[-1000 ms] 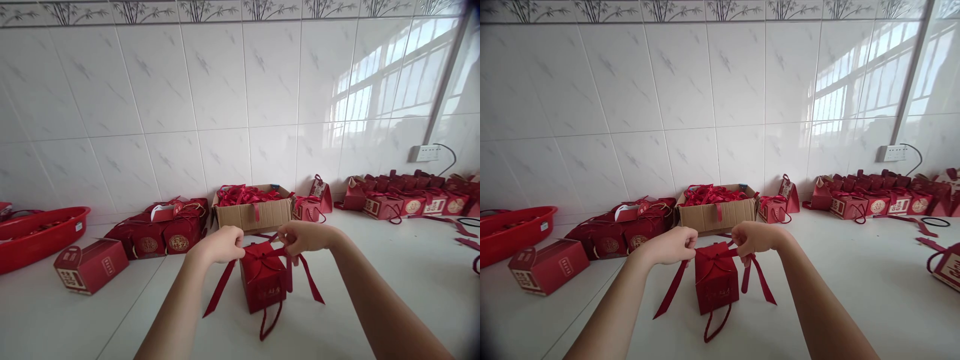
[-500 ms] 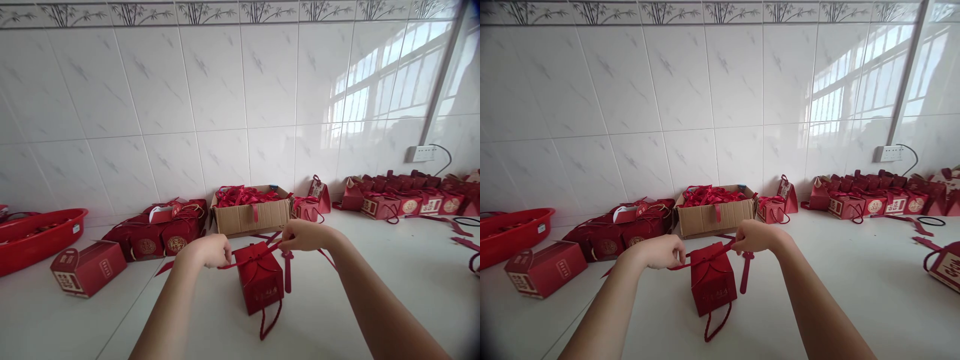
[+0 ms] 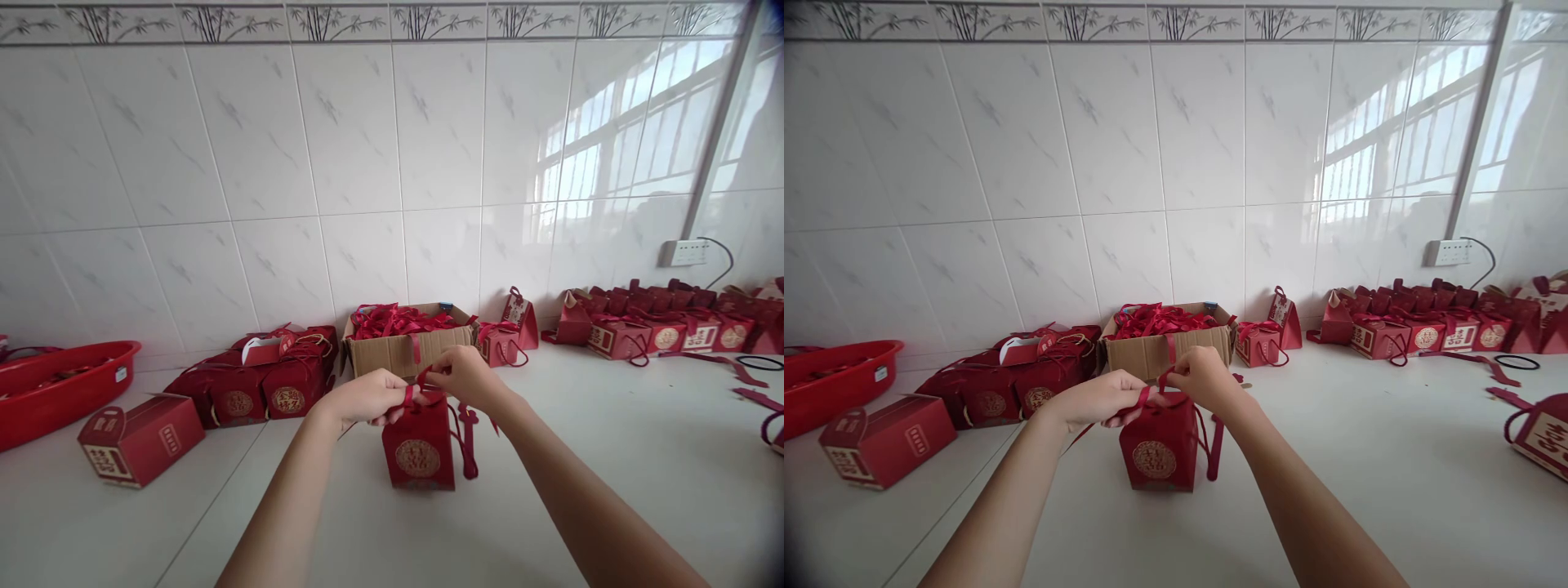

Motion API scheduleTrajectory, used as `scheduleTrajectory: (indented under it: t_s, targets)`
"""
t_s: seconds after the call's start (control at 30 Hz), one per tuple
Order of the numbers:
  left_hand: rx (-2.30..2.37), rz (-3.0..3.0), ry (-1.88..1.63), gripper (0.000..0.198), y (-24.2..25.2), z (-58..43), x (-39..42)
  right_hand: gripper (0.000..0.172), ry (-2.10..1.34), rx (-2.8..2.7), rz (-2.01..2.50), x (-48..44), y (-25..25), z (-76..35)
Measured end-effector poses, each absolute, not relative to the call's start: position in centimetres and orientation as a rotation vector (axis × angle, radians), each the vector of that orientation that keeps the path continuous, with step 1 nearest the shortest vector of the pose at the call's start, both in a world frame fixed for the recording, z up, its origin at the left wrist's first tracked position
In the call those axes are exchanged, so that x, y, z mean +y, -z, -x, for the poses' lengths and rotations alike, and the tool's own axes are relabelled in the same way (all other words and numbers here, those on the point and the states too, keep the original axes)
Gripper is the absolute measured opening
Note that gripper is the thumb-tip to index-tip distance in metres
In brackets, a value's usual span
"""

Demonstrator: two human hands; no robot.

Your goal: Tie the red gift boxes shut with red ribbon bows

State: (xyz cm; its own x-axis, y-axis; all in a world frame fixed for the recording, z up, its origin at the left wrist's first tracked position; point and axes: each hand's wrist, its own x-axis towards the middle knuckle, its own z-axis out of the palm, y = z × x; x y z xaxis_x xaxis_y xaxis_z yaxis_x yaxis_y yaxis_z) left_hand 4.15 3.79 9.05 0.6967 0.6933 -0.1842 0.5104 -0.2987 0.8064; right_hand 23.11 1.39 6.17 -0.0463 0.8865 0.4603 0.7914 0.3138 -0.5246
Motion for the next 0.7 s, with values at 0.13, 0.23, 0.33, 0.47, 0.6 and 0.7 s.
scheduleTrajectory:
  t_s: [0.13, 0.23, 0.33, 0.47, 0.6, 0.7]
  targets:
    - [0.999, -1.912, -0.481, 0.044, -9.0, -4.2, 4.2, 0.023, -0.111, -1.722, 1.379, 1.5, -6.0, -23.0]
    - [1.043, -1.886, -0.655, 0.047, -9.4, -4.2, 4.1, 0.025, -0.101, -1.615, 1.287, 1.8, -5.8, -23.0]
    - [1.065, -1.86, -0.776, 0.049, -9.8, -4.2, 4.0, 0.028, -0.081, -1.522, 1.198, 2.0, -5.6, -23.0]
    - [1.085, -1.872, -0.875, 0.045, -10.0, -4.1, 3.9, 0.025, -0.063, -1.452, 1.156, 1.9, -5.6, -22.9]
    - [1.127, -1.933, -0.911, 0.039, -10.0, -4.0, 3.8, 0.023, -0.08, -1.439, 1.141, 1.7, -5.8, -22.7]
    - [1.138, -1.979, -0.923, 0.041, -10.0, -3.9, 3.8, 0.024, -0.057, -1.429, 1.131, 1.5, -5.9, -22.7]
